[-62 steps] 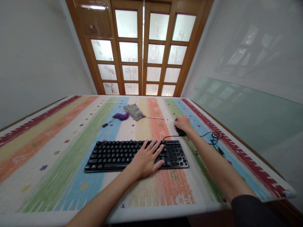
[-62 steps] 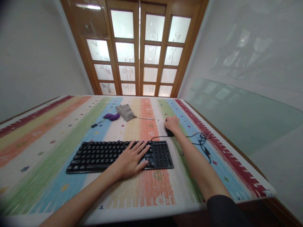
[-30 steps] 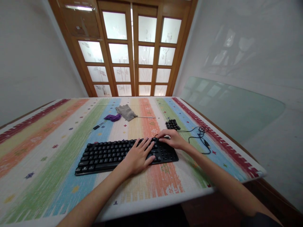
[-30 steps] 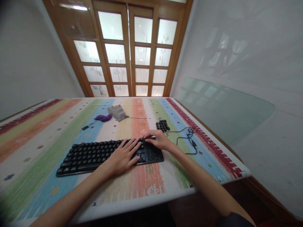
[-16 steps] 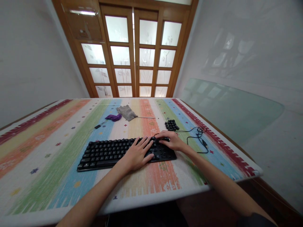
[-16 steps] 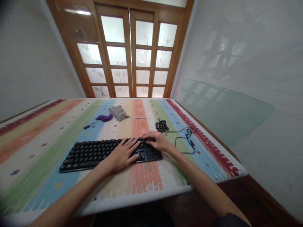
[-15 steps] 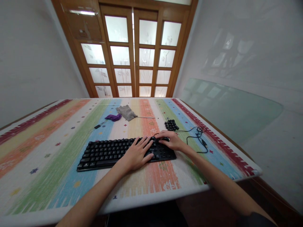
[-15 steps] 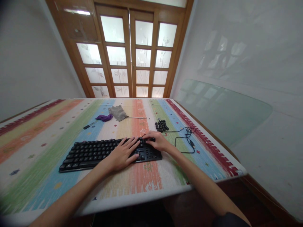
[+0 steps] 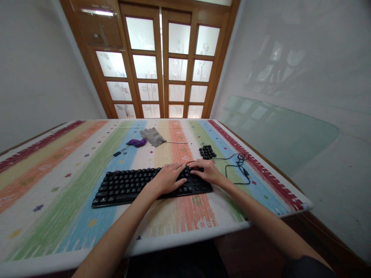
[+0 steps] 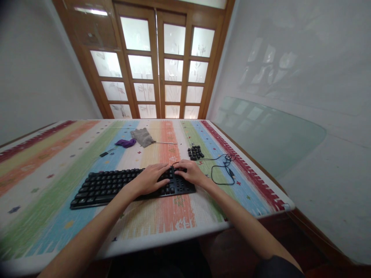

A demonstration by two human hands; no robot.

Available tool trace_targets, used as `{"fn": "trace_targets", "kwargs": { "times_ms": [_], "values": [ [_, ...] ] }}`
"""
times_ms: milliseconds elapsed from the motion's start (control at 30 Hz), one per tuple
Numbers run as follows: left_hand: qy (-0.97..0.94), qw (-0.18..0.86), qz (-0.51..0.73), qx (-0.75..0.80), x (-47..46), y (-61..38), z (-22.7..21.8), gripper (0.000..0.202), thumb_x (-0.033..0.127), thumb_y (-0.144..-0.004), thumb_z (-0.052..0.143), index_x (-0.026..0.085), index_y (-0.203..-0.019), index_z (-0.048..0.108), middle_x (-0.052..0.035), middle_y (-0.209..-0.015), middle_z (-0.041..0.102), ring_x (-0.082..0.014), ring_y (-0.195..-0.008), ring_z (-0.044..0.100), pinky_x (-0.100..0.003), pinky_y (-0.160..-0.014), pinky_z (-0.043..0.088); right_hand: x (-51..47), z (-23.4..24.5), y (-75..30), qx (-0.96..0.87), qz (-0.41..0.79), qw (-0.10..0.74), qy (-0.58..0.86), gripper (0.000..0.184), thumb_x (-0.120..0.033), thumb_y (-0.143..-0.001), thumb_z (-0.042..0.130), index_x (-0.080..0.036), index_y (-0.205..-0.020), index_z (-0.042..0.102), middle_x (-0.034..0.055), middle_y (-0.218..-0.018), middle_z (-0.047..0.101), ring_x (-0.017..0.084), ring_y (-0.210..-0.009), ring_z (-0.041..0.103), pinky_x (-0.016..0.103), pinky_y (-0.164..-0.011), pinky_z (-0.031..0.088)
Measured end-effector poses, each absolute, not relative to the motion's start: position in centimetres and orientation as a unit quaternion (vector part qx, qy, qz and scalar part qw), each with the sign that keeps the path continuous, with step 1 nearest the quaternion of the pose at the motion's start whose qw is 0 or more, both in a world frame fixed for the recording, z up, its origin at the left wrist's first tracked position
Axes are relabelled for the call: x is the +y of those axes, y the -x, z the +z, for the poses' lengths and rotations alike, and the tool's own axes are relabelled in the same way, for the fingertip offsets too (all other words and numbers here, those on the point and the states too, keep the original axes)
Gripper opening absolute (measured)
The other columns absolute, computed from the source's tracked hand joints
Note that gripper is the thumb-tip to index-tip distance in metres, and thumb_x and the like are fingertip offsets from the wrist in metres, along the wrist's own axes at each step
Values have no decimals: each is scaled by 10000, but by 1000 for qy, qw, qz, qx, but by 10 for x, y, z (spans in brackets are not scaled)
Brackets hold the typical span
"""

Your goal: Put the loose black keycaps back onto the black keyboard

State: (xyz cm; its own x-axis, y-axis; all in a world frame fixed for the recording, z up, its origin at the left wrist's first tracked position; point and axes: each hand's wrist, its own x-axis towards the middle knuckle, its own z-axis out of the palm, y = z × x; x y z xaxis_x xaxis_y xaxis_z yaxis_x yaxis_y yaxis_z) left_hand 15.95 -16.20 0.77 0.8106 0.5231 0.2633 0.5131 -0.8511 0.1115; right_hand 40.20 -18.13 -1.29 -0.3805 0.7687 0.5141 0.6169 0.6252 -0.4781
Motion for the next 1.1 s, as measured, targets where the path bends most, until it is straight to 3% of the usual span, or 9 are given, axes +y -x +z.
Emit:
{"fn": "trace_targets", "kwargs": {
  "times_ms": [333,600,967,1100],
  "values": [
    [-942,37,207,261,-163,-183,-5,290,242,-925,560,164,-1199,614,-113,-1242,671,-277,-1148,618,-434,-992,481,-185,-19,-393,-822,77,389,409,84,-173,-869,692,-205,-925,745,60,-944,748,195,-883,685,343,-837,530],
    [-928,70,258,258,-163,-182,-15,304,212,-921,544,190,-1221,587,-97,-1263,660,-264,-1169,597,-446,-1016,470,-179,-26,-390,-813,46,383,436,122,-111,-791,749,-210,-729,713,39,-782,717,198,-793,632,338,-754,517],
    [-929,66,257,259,-161,-181,-17,293,232,-919,528,197,-1196,616,-107,-1259,659,-278,-1169,596,-470,-1008,474,-188,-26,-385,-823,18,353,445,190,-81,-889,583,-197,-859,730,78,-890,730,203,-837,667,328,-768,536],
    [-930,66,254,256,-162,-181,-16,279,225,-917,530,184,-1175,626,-109,-1257,661,-283,-1165,595,-467,-1010,472,-190,-23,-383,-834,-5,315,452,228,-36,-874,542,-171,-813,715,91,-868,724,202,-829,665,311,-753,532]
  ]
}}
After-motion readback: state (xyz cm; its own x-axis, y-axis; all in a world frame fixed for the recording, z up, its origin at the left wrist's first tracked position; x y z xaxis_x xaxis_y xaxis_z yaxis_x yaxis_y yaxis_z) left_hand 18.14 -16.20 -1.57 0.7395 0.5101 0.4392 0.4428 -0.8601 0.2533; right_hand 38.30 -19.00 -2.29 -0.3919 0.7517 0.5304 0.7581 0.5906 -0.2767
